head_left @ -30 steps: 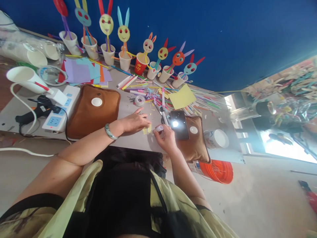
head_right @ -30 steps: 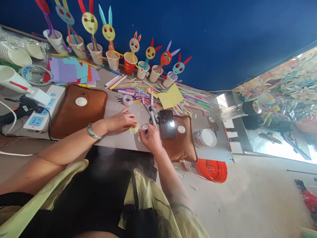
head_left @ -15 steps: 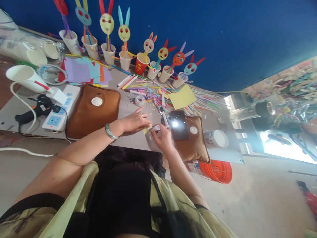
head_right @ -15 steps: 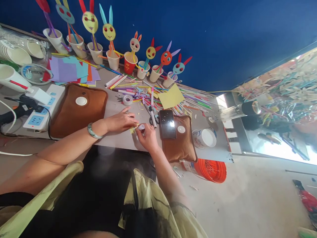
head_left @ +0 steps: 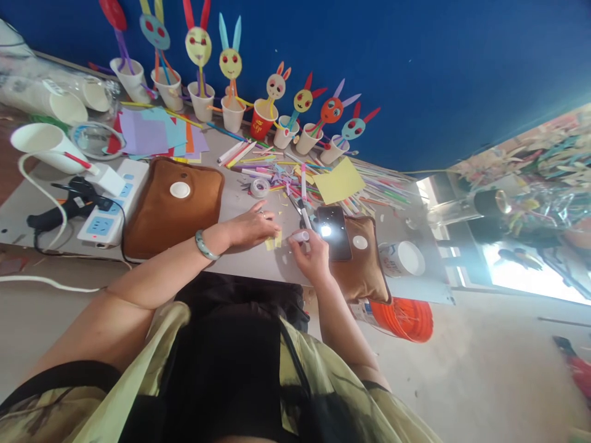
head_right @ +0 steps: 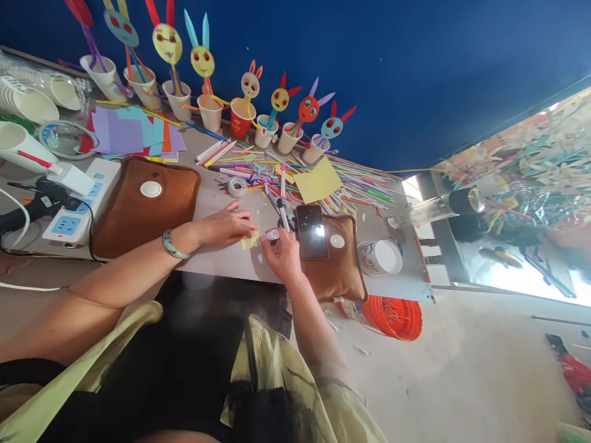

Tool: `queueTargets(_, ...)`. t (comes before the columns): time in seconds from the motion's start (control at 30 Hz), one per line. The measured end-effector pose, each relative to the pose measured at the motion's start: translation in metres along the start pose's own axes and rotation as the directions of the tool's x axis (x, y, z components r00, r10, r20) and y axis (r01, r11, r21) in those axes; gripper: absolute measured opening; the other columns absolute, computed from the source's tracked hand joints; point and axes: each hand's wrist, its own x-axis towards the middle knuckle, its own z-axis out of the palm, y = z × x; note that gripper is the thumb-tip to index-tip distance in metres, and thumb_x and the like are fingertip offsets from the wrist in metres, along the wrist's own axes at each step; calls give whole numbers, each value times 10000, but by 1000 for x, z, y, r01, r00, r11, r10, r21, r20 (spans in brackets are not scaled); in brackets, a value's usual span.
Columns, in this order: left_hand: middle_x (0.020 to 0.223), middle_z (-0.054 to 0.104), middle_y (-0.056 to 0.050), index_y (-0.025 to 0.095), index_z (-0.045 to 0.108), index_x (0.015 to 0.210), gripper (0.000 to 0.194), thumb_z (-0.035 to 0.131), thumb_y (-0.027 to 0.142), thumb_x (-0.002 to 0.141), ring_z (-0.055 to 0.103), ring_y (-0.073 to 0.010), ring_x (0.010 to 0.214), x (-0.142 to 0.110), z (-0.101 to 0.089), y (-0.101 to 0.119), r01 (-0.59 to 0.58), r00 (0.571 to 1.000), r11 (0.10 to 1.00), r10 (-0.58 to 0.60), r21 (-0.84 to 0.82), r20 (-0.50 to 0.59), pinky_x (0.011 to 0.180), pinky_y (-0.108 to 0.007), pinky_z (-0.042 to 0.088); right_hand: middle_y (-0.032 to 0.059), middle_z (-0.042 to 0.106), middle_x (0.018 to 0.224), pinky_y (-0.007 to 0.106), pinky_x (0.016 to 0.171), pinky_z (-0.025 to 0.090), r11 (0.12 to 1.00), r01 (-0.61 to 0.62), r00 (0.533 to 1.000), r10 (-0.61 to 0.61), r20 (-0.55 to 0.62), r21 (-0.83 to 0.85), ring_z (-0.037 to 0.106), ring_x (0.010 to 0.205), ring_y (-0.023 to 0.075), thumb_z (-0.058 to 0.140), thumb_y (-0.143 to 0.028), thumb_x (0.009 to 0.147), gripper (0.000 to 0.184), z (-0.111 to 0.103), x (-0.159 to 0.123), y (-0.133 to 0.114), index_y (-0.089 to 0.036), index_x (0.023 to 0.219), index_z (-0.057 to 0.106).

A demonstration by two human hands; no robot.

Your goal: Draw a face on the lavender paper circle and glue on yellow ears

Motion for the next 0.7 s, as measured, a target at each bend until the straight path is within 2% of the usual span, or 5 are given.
queueTargets(0.13, 1086, 761, 6, 271, 714, 952, 210, 536, 165, 985, 604, -217, 1071, 0, -1, 0, -4, 1000, 1000, 4, -10, -7, 1237, -572, 186, 3, 662, 710, 329, 731, 467, 1000, 17, 999, -17, 46, -2, 602, 661, 180, 605, -351, 925, 144, 3, 0, -1, -235, 841, 619)
queueTargets(0.2, 1085, 762, 9, 269, 713, 934, 211, 546, 146, 971, 602, -220, 1085, 0, -1, 0, -1, 1000, 1000, 0, -17, -6, 1236, -580, 181, -8, 633, 673, 327, 728, 461, 999, 31, 997, -30, 74, -12, 586, 639, 174, 614, -346, 920, 162, 3, 0, -2, -237, 800, 603)
queueTargets(0.33, 1050, 760, 10, 271, 705, 919, 221, 540, 130, 963, 609, -210, 1065, 0, -1, 0, 7, 1000, 999, -7, -43, -15, 1238, -580, 178, 3, 655, 707, 333, 743, 461, 999, 30, 999, -30, 35, -23, 592, 672, 186, 611, -352, 934, 132, 4, 1, -4, -239, 866, 621)
queueTargets(0.5, 1055, 760, 8, 283, 714, 952, 239, 533, 127, 956, 607, -214, 1068, 0, 0, 0, 5, 1000, 999, -5, -43, -12, 1242, -585, 162, -12, 616, 654, 316, 702, 445, 999, 21, 995, -18, 99, -29, 577, 640, 177, 625, -336, 919, 151, 4, 2, -6, -235, 809, 598)
queueTargets(0.7, 1054, 769, 0, 278, 722, 1017, 279, 538, 90, 925, 608, -216, 1050, 0, 0, 0, -3, 1000, 999, 3, -35, -12, 1230, -568, 182, 28, 691, 753, 335, 763, 463, 996, 84, 989, -84, 121, 9, 615, 734, 207, 613, -328, 937, 128, 11, -3, -18, -236, 847, 608)
